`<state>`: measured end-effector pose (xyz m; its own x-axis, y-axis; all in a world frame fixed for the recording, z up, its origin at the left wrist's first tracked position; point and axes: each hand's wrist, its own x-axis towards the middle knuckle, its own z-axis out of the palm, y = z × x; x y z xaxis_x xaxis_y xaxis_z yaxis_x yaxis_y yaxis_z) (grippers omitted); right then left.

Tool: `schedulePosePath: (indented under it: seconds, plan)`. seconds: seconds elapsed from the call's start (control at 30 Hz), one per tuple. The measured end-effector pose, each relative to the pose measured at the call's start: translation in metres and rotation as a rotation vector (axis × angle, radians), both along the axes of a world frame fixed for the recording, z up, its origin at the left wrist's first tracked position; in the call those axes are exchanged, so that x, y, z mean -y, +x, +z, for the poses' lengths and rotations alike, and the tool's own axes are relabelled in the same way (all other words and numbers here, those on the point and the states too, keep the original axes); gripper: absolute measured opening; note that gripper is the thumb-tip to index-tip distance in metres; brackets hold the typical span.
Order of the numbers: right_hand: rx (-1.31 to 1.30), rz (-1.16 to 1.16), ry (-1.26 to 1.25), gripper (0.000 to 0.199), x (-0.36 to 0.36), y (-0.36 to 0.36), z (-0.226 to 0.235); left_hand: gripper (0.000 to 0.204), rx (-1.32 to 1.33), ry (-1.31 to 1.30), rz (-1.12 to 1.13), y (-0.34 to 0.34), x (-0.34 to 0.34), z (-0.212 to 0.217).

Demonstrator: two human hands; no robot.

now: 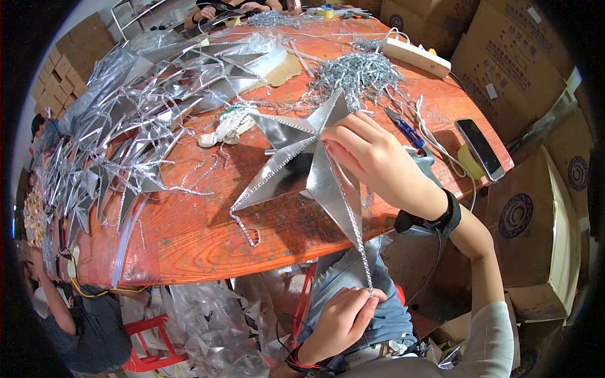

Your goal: Assembling large silver decorative stars using a hot glue gun and attaching trim.

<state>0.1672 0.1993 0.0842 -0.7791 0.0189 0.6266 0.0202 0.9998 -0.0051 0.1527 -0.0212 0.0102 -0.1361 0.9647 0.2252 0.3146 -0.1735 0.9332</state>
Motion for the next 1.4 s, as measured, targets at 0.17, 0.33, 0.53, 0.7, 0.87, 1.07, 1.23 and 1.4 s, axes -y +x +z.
schedulePosePath:
  seconds: [0.17,0.33,0.53,0.7,0.87,1.07,1.23,1.4]
  plan:
    - [-0.005,0.001,-0.026,0.02,0.001,-0.001,-0.001,0.012,0.015,-0.011,0.01,-0.001,0.0,-0.003]
    - [0.002,-0.011,-0.041,0.02,0.0,-0.002,0.0,0.011,-0.015,-0.024,0.011,-0.003,-0.001,-0.007]
    - [-0.028,0.027,-0.11,0.018,-0.004,0.004,0.007,0.012,-0.031,-0.123,0.058,-0.001,-0.005,-0.013]
    - [-0.099,-0.146,-0.517,0.022,0.002,0.02,0.014,0.014,-0.093,-0.212,0.12,-0.016,-0.002,-0.048]
    - [0.1,-0.367,-0.435,0.025,0.003,0.047,0.013,0.016,-0.264,-0.306,0.21,-0.047,0.017,-0.087]
    - [0.256,-0.354,-0.448,0.03,0.032,0.07,0.015,0.022,-0.384,-0.521,0.313,-0.086,0.043,-0.064]
    - [0.286,-0.195,-0.632,0.031,0.056,0.087,0.026,0.025,-0.302,-0.526,0.471,-0.101,0.059,-0.04]
    - [0.22,-0.222,-0.713,0.017,0.045,0.094,0.022,0.019,0.0,-0.067,0.501,-0.097,0.053,-0.003]
